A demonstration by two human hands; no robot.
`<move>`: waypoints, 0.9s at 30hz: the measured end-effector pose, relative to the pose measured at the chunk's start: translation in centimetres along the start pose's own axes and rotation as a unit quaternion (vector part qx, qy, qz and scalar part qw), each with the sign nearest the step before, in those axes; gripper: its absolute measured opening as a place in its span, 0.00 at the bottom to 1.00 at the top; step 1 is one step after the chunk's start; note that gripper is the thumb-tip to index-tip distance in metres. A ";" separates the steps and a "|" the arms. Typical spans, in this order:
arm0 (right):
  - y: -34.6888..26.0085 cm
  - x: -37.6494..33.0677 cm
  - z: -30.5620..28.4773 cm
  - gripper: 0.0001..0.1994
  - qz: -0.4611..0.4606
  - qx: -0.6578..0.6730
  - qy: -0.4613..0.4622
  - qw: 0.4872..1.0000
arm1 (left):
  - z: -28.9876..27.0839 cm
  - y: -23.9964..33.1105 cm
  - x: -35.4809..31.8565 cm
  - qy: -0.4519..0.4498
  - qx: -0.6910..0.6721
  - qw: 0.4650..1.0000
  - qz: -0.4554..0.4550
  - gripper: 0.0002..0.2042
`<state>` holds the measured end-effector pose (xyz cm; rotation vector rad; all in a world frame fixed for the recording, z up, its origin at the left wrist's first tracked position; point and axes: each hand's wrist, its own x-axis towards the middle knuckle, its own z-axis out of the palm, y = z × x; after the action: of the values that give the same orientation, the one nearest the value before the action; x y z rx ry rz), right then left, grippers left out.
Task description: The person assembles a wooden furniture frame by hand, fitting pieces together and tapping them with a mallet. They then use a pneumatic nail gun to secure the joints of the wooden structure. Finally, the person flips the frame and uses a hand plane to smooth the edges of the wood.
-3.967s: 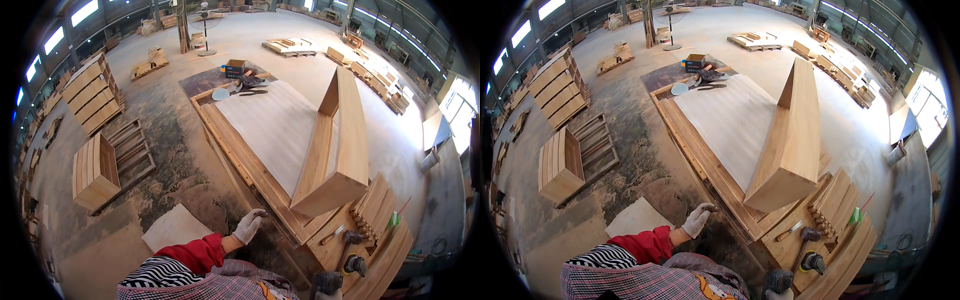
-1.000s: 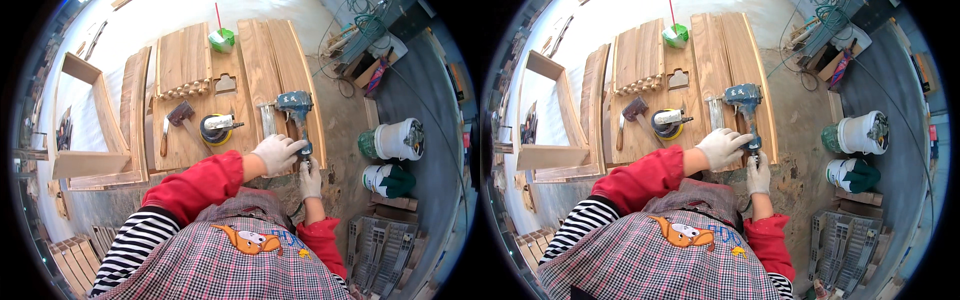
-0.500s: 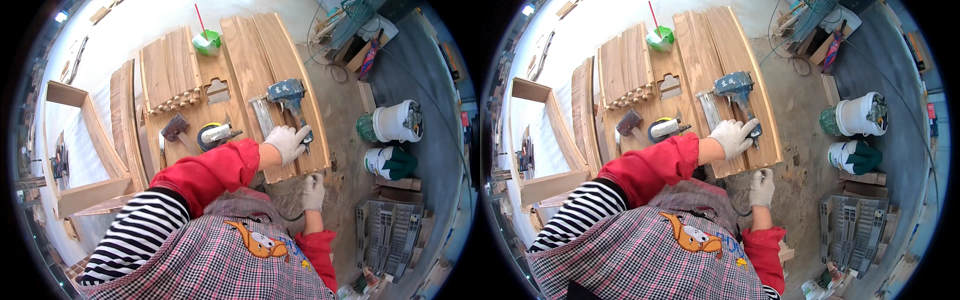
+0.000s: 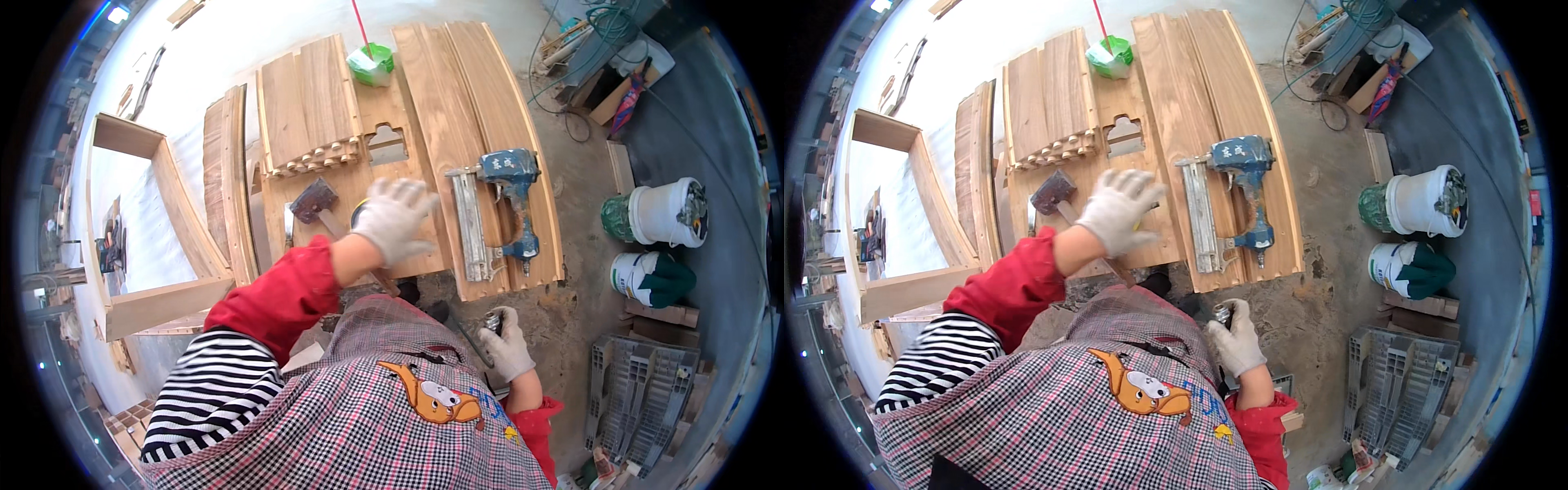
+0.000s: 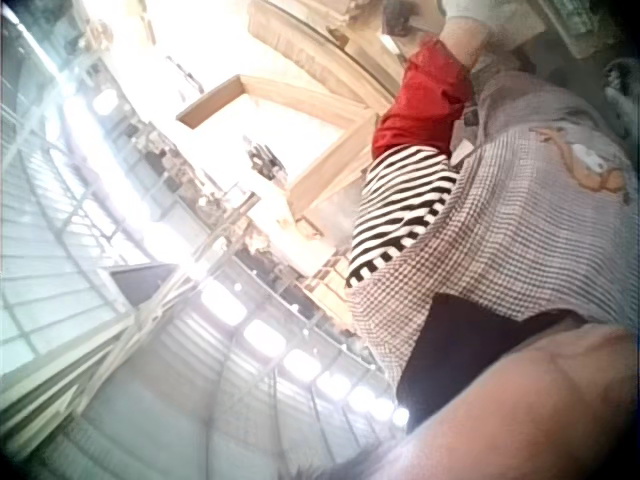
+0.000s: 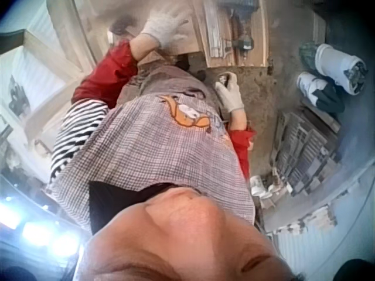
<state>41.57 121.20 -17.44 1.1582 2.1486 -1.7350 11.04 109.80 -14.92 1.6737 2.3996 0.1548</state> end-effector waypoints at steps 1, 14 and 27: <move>-0.7 -0.1 0.7 0.21 -0.008 -0.002 -0.023 1.000 | -0.2 -1.4 -1.5 -0.037 0.005 0.997 -0.066 0.38; 0.1 8.5 11.7 0.21 -0.027 0.085 -0.101 0.991 | 2.2 -7.6 -3.1 -0.132 -0.017 0.979 0.156 0.26; -1.2 10.3 13.7 0.20 -0.051 0.150 -0.115 0.981 | 2.4 -8.3 -2.4 -0.158 -0.021 0.974 0.164 0.31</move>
<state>29.02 113.85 -26.58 0.8634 1.8881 -2.1777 4.76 104.59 -18.73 1.9010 1.8719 -0.0118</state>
